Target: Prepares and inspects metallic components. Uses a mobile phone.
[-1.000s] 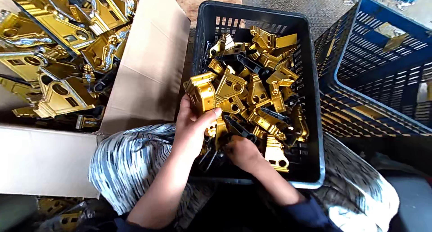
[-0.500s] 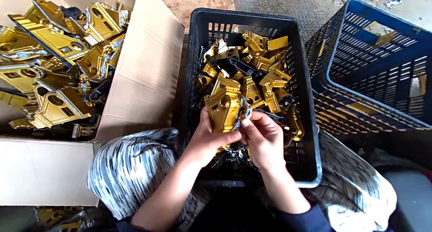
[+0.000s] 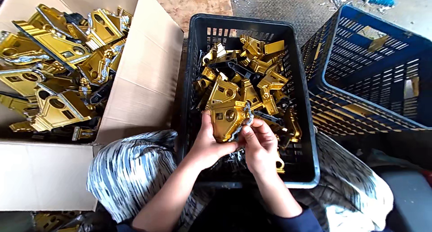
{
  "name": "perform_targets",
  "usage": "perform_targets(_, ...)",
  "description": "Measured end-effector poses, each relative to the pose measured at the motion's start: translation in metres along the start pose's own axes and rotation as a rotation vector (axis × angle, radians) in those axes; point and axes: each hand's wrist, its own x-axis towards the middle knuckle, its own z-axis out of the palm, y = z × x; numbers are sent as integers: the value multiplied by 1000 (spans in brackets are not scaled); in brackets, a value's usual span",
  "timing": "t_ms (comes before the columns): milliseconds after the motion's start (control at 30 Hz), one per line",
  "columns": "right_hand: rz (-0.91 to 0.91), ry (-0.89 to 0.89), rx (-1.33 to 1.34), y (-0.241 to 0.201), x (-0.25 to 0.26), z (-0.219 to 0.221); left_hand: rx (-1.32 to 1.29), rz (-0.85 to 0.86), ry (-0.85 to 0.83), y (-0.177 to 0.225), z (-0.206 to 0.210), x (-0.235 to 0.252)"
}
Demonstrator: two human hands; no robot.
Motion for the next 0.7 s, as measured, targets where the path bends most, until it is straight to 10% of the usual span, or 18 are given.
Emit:
perform_targets(300,49,-11,-132,3,-1,-9,24,-63,-39,3,-4,-2)
perform_targets(533,-283,-78,-148,10,-1,-6,-35,-109,-132,0,0,-2)
perform_targets(700,-116,-267,-18,8,9,-12,-17,-147,-212,1,-8,-2)
